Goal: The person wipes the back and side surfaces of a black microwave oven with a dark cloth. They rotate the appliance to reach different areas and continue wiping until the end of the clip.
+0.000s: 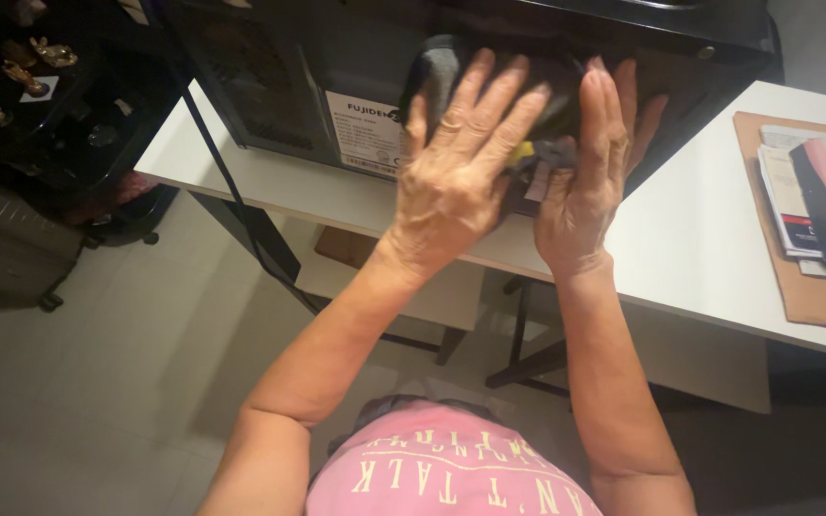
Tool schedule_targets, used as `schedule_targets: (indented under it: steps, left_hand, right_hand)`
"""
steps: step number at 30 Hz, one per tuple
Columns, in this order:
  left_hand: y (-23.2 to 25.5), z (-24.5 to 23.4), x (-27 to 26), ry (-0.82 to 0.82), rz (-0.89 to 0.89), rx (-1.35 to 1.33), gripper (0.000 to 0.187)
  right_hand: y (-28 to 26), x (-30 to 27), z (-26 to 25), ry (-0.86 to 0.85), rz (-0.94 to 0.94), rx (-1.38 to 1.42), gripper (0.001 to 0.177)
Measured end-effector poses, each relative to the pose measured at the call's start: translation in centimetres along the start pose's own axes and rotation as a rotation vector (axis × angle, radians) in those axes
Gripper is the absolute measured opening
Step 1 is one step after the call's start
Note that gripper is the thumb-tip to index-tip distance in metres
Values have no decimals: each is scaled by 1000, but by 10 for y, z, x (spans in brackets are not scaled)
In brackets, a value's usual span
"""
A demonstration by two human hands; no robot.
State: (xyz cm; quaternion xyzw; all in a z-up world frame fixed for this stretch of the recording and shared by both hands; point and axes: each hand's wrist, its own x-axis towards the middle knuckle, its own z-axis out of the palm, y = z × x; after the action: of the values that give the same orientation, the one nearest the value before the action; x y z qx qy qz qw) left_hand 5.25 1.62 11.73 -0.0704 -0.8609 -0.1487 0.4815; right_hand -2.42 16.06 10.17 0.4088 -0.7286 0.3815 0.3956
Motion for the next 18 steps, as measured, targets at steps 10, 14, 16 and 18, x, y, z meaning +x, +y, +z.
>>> schedule_targets:
  steps: [10,14,16,18]
  left_hand:
    - [2,5,1,43,-12,32,57]
    - [3,5,-1,1,5,13,58]
    - [-2,3,-2,-12,-34,22,61]
    - [-11,-2,-5,-24,-94,57,69]
  right_hand:
    - [4,-9,-4,5,28,85,49]
    - [4,-7,-6,2,1,78,56]
    - [6,-6,-7,-6,-4,50,55]
    - [7,-7,-7,-10,-4,34,52]
